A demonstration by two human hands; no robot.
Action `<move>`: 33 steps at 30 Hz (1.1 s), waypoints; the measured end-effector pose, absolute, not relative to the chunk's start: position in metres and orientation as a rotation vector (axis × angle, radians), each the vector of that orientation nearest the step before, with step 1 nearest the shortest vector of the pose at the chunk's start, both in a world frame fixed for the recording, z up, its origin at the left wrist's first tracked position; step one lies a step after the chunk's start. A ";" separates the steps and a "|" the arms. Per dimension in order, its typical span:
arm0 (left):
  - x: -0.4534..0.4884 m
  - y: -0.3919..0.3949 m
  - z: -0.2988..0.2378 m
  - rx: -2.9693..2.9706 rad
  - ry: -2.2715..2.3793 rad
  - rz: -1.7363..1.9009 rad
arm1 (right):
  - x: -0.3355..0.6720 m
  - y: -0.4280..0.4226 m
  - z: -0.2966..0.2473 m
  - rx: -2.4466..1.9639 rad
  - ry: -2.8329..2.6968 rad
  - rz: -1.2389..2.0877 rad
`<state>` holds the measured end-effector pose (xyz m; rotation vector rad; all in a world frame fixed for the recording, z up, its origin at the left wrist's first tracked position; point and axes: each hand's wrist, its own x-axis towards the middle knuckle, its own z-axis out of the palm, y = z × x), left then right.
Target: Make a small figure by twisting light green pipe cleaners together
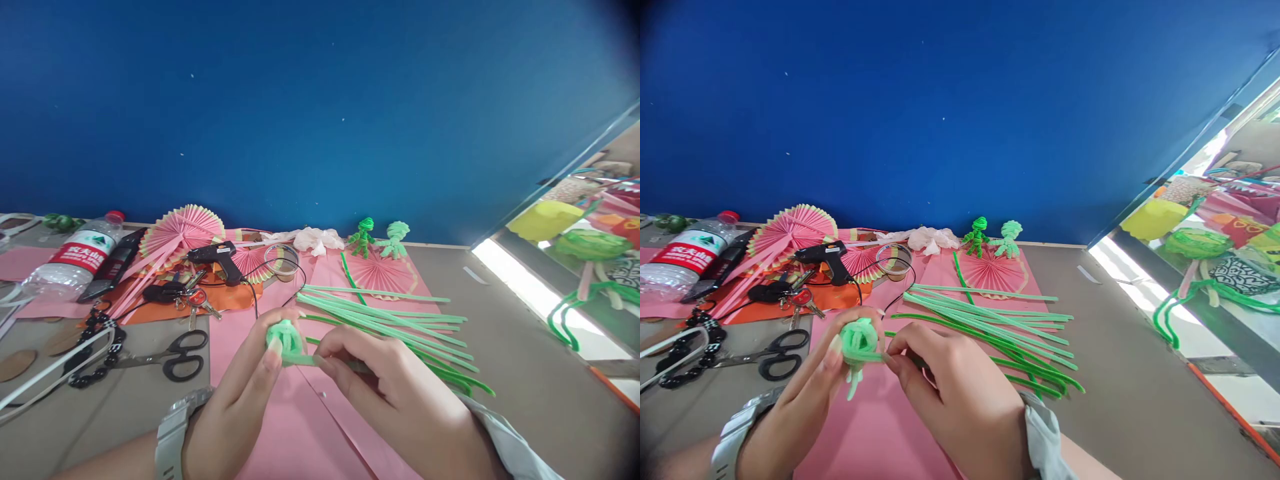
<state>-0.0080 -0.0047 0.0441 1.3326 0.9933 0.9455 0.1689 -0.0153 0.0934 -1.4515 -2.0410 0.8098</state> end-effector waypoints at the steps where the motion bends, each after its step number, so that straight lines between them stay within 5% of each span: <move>1: -0.008 -0.005 0.044 1.334 1.006 0.945 | 0.168 -0.016 0.093 -1.445 -2.044 0.816; 24: -0.013 -0.005 0.049 1.644 0.913 0.900 | 0.175 -0.008 0.094 -1.434 -2.120 0.982; 33: -0.014 0.002 0.063 2.046 0.696 0.494 | 0.201 0.009 0.105 -1.564 -2.271 1.146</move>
